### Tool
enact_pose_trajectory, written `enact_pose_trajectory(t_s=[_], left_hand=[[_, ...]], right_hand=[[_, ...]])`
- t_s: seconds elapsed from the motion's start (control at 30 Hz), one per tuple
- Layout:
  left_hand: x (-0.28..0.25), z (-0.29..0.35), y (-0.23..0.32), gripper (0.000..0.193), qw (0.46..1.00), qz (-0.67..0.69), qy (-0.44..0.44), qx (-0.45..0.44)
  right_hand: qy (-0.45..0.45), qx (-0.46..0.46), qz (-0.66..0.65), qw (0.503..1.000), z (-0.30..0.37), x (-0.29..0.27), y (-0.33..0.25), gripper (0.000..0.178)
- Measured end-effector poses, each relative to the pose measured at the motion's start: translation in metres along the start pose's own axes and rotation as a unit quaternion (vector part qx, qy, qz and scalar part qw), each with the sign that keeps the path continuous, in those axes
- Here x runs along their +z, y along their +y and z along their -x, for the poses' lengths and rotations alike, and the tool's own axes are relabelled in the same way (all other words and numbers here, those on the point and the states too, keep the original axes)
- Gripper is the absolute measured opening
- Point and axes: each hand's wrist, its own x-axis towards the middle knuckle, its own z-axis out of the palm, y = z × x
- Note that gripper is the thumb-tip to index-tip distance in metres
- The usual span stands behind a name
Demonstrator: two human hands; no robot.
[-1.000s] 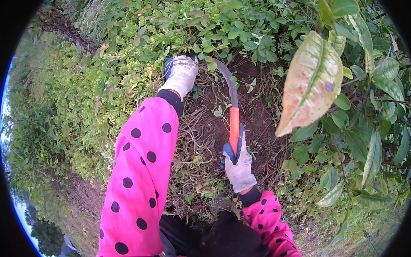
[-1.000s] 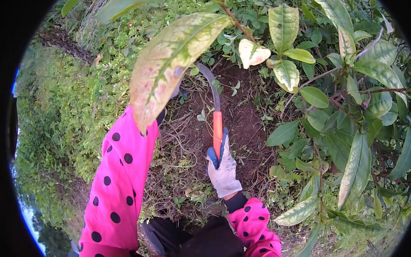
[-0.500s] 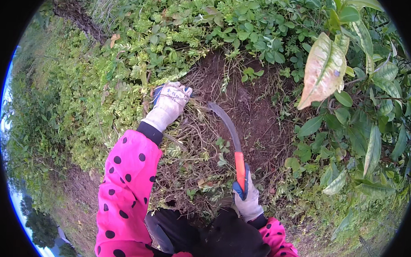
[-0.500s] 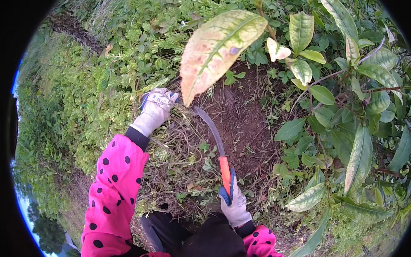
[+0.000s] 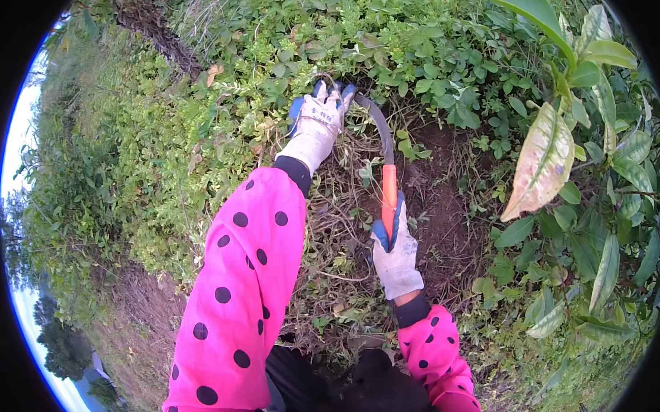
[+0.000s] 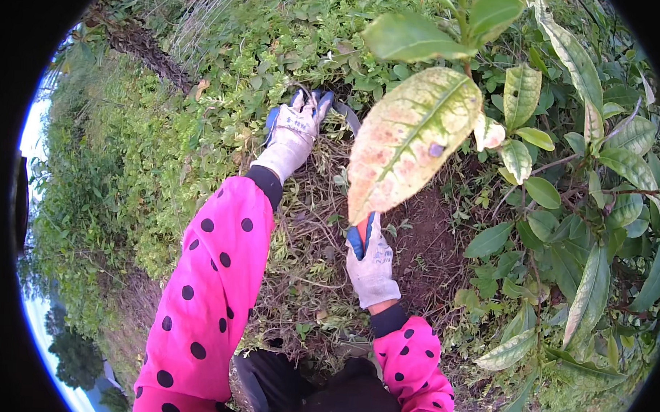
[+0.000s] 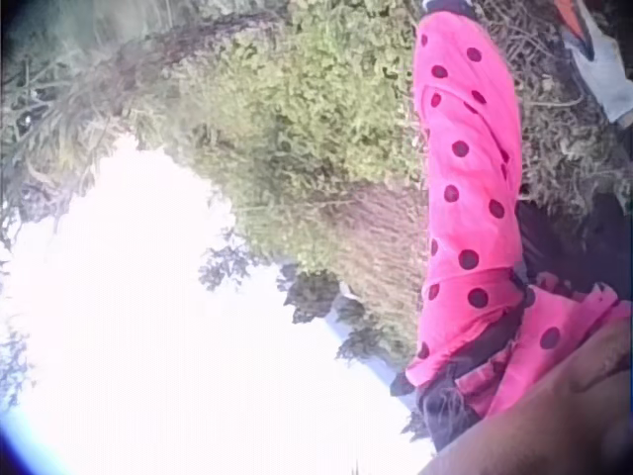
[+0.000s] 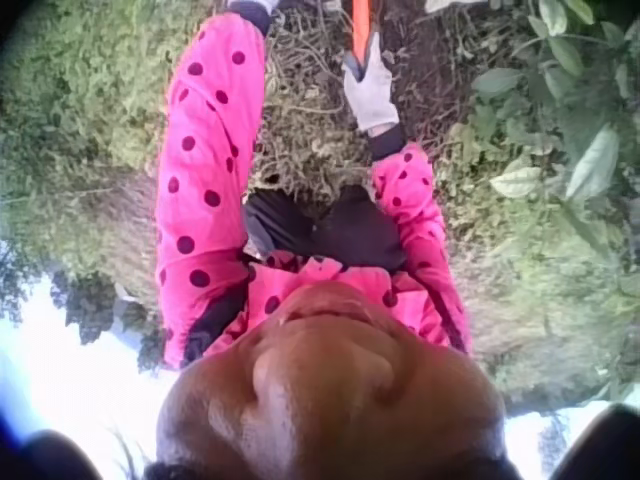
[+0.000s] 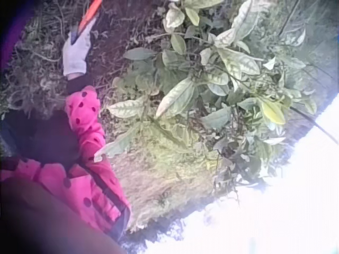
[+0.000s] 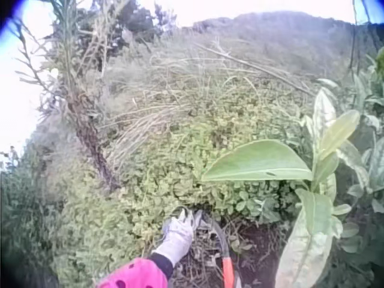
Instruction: The person uses a sickle to cut weeds and small branches on a patch of ground. They gather the cut vegetation by hand and move to adjacent areas to continue clearing.
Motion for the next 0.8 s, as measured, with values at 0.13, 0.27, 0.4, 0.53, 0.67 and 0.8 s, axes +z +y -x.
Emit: enact_pose_trajectory(t_s=[0.13, 0.27, 0.4, 0.53, 0.67, 0.8], left_hand=[[0.005, -0.010, -0.016, 0.037, 0.959, 0.209, -0.188, -0.040], [0.025, 0.008, -0.002, 0.015, 0.956, 0.282, -0.056, -0.056], [0.004, 0.044, 0.004, 0.023, 0.973, 0.207, -0.101, 0.022], [0.008, 0.109, 0.008, 0.031, 0.976, 0.159, -0.142, 0.033], [0.020, 0.134, 0.024, 0.050, 0.957, 0.256, -0.113, -0.078], [0.008, 0.123, 0.017, 0.051, 0.957, 0.257, -0.111, -0.072]], right_hand=[[0.022, -0.103, 0.085, 0.991, -0.012, -0.021, 0.006, 0.063], [0.045, -0.113, 0.102, 0.987, -0.032, -0.006, 0.004, 0.063], [0.011, -0.001, 0.064, 0.998, 0.032, -0.026, 0.041, 0.066], [-0.057, 0.072, 0.108, 0.990, 0.111, -0.064, 0.045, 0.063], [-0.032, -0.054, 0.084, 0.995, 0.062, -0.066, 0.018, 0.069], [0.051, -0.223, 0.103, 0.968, -0.055, -0.024, -0.024, 0.065]])
